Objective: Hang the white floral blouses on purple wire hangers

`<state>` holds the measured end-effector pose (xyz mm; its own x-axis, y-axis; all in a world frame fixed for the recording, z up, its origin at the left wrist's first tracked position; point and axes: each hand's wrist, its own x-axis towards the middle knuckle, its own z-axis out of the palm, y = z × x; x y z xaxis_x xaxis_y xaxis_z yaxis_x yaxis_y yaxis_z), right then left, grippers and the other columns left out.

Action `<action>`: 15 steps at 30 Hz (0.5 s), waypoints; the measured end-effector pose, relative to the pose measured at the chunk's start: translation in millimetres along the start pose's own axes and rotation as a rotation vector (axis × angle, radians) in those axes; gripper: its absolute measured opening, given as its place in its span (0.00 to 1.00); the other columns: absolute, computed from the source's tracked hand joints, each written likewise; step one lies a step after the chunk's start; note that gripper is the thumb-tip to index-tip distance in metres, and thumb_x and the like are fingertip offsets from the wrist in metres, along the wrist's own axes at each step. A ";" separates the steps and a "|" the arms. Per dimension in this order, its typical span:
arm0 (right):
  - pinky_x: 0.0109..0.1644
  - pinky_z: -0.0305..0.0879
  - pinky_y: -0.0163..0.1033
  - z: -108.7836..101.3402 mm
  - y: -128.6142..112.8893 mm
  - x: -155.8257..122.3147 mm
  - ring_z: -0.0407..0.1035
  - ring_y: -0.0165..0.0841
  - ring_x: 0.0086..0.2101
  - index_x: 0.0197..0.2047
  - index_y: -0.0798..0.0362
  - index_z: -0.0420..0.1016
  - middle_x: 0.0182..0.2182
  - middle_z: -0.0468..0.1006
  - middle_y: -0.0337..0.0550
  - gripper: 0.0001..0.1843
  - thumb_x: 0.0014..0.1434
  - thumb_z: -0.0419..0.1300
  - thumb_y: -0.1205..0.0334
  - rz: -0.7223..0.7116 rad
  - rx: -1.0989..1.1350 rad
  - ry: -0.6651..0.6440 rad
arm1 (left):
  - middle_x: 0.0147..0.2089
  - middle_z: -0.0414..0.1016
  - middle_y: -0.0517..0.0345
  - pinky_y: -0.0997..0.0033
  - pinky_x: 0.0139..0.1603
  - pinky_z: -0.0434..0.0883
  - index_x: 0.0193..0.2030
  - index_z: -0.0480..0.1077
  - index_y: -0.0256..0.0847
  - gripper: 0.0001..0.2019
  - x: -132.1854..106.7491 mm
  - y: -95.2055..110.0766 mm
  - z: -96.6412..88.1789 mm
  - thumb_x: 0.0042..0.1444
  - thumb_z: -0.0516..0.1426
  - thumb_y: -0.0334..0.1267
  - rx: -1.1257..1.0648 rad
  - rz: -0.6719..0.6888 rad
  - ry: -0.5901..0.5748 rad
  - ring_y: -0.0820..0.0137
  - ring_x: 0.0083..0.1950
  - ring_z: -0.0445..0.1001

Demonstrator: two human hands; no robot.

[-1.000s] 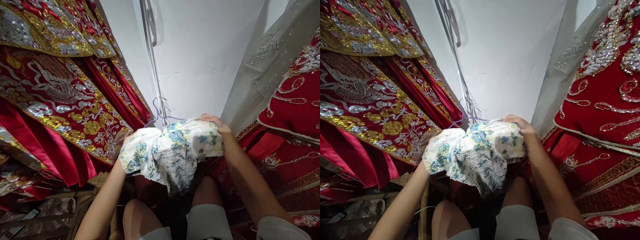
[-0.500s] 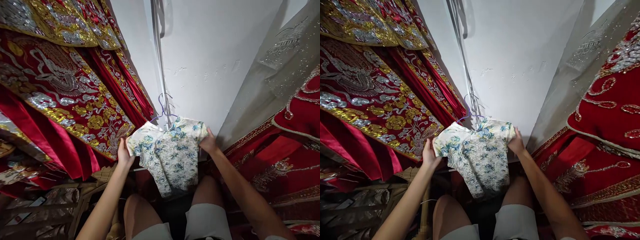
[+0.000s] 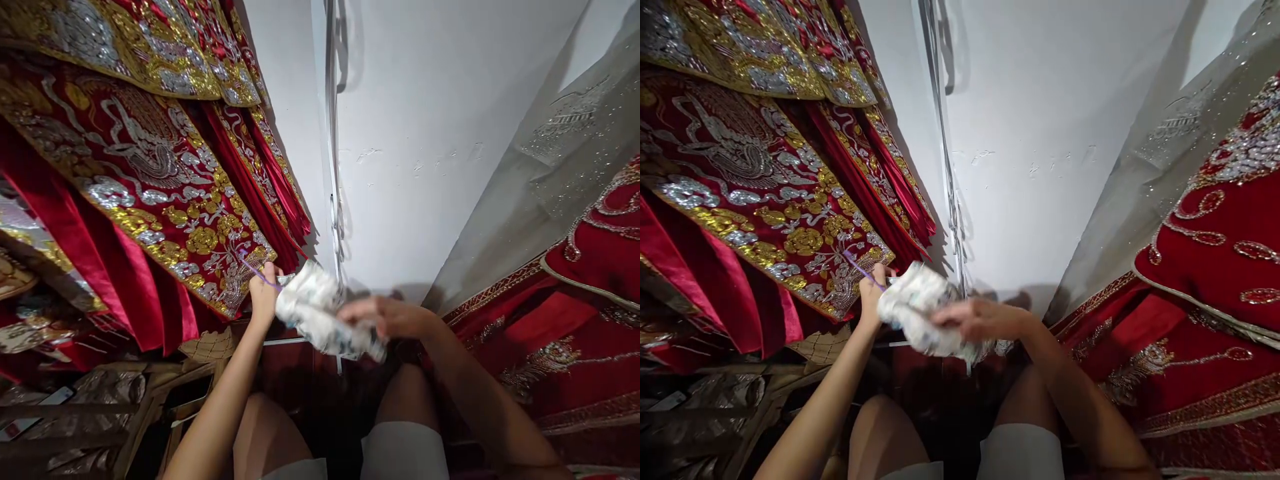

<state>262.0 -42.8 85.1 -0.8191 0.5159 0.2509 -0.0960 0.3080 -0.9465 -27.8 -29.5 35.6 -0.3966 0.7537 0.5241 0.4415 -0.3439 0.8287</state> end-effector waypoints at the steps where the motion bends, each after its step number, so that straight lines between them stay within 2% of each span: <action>1: 0.58 0.73 0.47 10.2 -1.4 -1.2 0.78 0.44 0.51 0.53 0.51 0.82 0.50 0.83 0.48 0.29 0.55 0.70 0.41 0.007 -0.089 -0.115 | 0.22 0.64 0.60 0.70 0.28 0.61 0.23 0.65 0.42 0.31 -4.9 -0.9 4.1 0.64 0.48 0.66 -0.071 -0.020 0.059 0.70 0.25 0.62; 2: 0.62 0.70 0.48 18.0 0.1 -0.9 0.75 0.44 0.55 0.58 0.50 0.79 0.55 0.81 0.49 0.29 0.57 0.70 0.45 0.001 -0.207 -0.152 | 0.22 0.64 0.59 0.69 0.29 0.62 0.23 0.65 0.42 0.32 -9.7 1.5 8.0 0.64 0.47 0.68 -0.132 -0.020 0.091 0.70 0.25 0.63; 3: 0.66 0.65 0.50 24.0 4.9 1.0 0.71 0.45 0.60 0.64 0.50 0.74 0.61 0.77 0.51 0.33 0.59 0.69 0.48 -0.013 -0.347 -0.105 | 0.23 0.64 0.59 0.69 0.29 0.63 0.23 0.65 0.42 0.33 -14.1 7.1 11.7 0.64 0.46 0.69 -0.188 -0.005 0.086 0.70 0.25 0.63; 4: 0.70 0.59 0.53 28.9 13.1 4.3 0.66 0.46 0.64 0.70 0.50 0.67 0.66 0.71 0.53 0.39 0.58 0.70 0.51 -0.029 -0.495 0.015 | 0.23 0.64 0.58 0.69 0.30 0.63 0.22 0.65 0.42 0.34 -18.2 15.5 15.5 0.63 0.45 0.71 -0.254 0.012 0.050 0.70 0.26 0.63; 6: 0.74 0.45 0.63 38.1 37.5 12.2 0.54 0.53 0.70 0.76 0.52 0.54 0.72 0.59 0.58 0.54 0.53 0.73 0.54 -0.043 -0.786 0.236 | 0.22 0.62 0.58 0.70 0.29 0.64 0.21 0.65 0.42 0.37 -24.8 37.1 23.9 0.62 0.42 0.73 -0.451 -0.017 -0.089 0.70 0.25 0.63; 8: 0.73 0.36 0.71 47.9 65.5 17.2 0.47 0.60 0.71 0.78 0.54 0.46 0.73 0.54 0.63 0.62 0.48 0.74 0.54 -0.046 -1.002 0.345 | 0.21 0.61 0.58 0.70 0.29 0.67 0.21 0.65 0.41 0.37 -30.1 57.6 33.1 0.63 0.42 0.72 -0.702 -0.133 -0.258 0.71 0.24 0.63; 9: 0.72 0.38 0.72 52.3 77.9 17.0 0.50 0.61 0.70 0.78 0.54 0.45 0.71 0.56 0.64 0.62 0.48 0.73 0.54 -0.065 -1.061 0.387 | 0.22 0.64 0.58 0.70 0.31 0.70 0.23 0.67 0.41 0.34 -32.5 64.8 37.4 0.64 0.45 0.69 -0.821 -0.204 -0.334 0.71 0.24 0.66; 11: 0.68 0.52 0.67 56.5 95.1 10.1 0.62 0.59 0.62 0.77 0.53 0.48 0.63 0.67 0.62 0.57 0.49 0.70 0.56 -0.107 -1.106 0.479 | 0.30 0.74 0.54 0.68 0.41 0.76 0.30 0.72 0.40 0.22 -37.6 70.0 44.3 0.64 0.55 0.58 -0.958 -0.320 -0.418 0.68 0.32 0.75; 13: 0.59 0.64 0.58 50.8 99.8 -3.6 0.69 0.54 0.53 0.75 0.51 0.53 0.54 0.73 0.56 0.51 0.50 0.67 0.59 -0.115 -1.112 0.582 | 0.42 0.80 0.50 0.68 0.49 0.77 0.41 0.76 0.39 0.14 -44.6 63.1 46.8 0.63 0.57 0.48 -0.827 -0.387 -0.378 0.65 0.44 0.80; 15: 0.53 0.66 0.54 34.1 93.3 -18.6 0.69 0.52 0.51 0.74 0.49 0.56 0.51 0.73 0.54 0.49 0.50 0.65 0.62 -0.068 -1.136 0.705 | 0.47 0.80 0.46 0.71 0.50 0.77 0.46 0.77 0.35 0.20 -55.4 47.0 44.0 0.66 0.52 0.48 -0.530 -0.436 -0.249 0.65 0.50 0.80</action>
<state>249.0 -50.8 -14.8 -0.3337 0.6669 0.6663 0.6776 0.6611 -0.3224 50.3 -62.7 36.9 -0.2249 0.9674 0.1167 -0.1888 -0.1607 0.9688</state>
